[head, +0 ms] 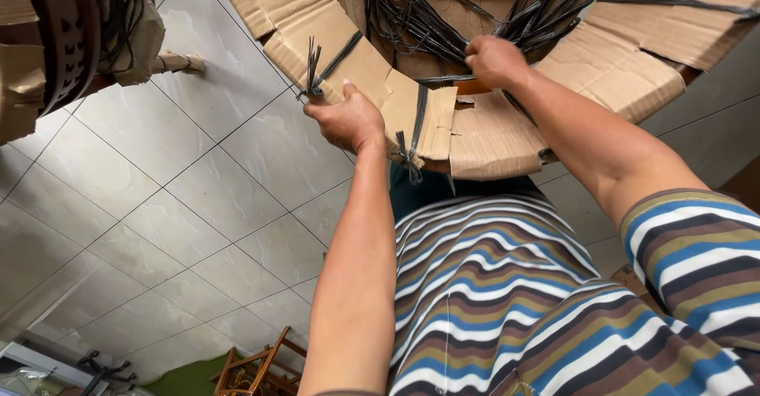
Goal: The person ties black cords onto a cardboard structure shaped like a chair. They repeatedly pull cords from a pile, thread them through holes in the cardboard, and tie knots to secure them.
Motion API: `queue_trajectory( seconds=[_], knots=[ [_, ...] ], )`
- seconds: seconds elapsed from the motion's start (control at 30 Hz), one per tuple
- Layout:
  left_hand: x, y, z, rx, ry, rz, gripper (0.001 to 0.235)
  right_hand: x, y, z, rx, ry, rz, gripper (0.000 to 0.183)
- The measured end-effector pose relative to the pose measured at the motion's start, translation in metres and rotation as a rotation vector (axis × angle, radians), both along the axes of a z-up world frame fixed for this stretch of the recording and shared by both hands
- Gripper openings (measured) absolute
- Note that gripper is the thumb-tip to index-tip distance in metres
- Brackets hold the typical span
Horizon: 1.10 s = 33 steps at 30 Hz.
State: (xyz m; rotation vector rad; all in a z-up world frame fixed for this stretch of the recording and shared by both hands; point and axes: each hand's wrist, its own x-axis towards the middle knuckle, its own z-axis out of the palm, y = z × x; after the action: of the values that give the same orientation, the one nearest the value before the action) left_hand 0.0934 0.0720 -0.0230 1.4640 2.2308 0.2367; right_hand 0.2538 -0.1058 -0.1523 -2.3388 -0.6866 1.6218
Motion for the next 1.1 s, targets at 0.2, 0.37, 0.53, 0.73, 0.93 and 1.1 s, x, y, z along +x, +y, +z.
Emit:
queue_trajectory(
  seconds=[0.2, 0.37, 0.53, 0.73, 0.93, 1.1],
  knots=[
    [0.001, 0.000, 0.004, 0.021, 0.004, 0.009, 0.049, 0.038, -0.008, -0.044, -0.190, -0.083, -0.045, 0.044],
    [-0.001, -0.001, 0.003, 0.057, 0.003, -0.001, 0.047, 0.045, -0.001, -0.062, -0.339, 0.009, 0.017, 0.054],
    [0.001, -0.001, 0.002, 0.082, -0.016, -0.022, 0.049, 0.039, -0.032, -0.133, -0.278, -0.108, 0.087, 0.057],
    [0.001, 0.002, 0.005, 0.035, -0.021, 0.013, 0.049, 0.036, 0.011, -0.015, -0.209, -0.048, 0.098, 0.045],
    [-0.005, -0.003, 0.000, 0.017, -0.025, -0.015, 0.060, -0.007, -0.010, 0.082, 0.460, -0.080, -0.018, 0.034],
    [-0.004, -0.004, 0.010, -0.001, -0.089, -0.021, 0.058, -0.063, -0.026, 0.172, 0.738, 0.117, -0.246, 0.037]
  ],
)
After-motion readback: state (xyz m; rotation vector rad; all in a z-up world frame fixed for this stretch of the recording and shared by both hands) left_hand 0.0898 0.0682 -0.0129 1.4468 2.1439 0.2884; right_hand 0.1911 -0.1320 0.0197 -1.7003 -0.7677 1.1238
